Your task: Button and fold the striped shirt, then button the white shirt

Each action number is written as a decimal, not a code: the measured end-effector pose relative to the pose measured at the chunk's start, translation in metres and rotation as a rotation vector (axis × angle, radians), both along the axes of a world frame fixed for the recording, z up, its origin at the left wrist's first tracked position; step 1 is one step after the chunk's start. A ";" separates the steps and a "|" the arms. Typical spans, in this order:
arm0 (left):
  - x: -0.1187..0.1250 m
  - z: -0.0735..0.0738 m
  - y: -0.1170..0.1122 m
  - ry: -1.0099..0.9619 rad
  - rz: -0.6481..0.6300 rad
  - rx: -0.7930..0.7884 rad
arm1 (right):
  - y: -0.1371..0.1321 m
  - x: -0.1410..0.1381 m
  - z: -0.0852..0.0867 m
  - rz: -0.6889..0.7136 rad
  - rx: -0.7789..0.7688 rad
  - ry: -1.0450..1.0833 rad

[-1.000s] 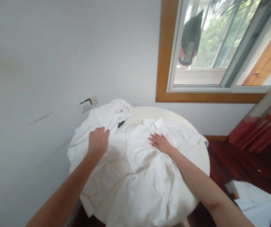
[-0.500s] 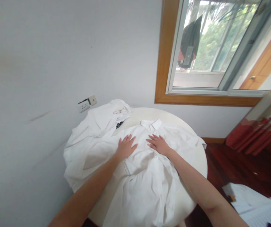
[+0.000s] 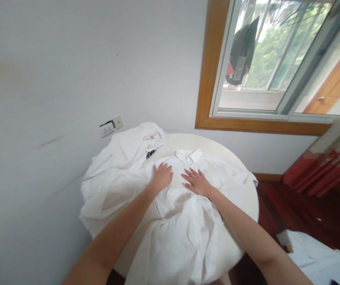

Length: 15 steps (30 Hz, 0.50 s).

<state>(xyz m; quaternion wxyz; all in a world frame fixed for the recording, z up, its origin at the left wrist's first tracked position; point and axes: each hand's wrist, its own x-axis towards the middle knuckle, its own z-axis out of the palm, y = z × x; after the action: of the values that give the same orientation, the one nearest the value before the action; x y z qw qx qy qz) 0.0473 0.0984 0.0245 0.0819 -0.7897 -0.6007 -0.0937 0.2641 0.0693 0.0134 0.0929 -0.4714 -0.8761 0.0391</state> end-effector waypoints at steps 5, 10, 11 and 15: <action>0.032 -0.009 0.014 -0.095 0.077 0.064 | -0.010 -0.005 0.003 0.006 -0.025 -0.003; 0.028 -0.024 0.012 -0.094 0.117 -0.010 | -0.024 -0.007 0.009 0.007 -0.081 0.029; 0.026 -0.024 0.009 -0.087 0.112 -0.027 | -0.024 -0.005 0.012 0.029 -0.100 0.043; 0.020 -0.020 -0.002 -0.068 0.114 -0.097 | -0.006 0.013 0.027 0.023 -0.136 0.177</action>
<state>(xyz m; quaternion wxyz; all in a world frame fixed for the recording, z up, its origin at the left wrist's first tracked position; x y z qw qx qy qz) 0.0675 0.0964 0.0041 0.0281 -0.7537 -0.6509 -0.0864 0.2770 0.0629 0.0401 0.1375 -0.4611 -0.8652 0.1410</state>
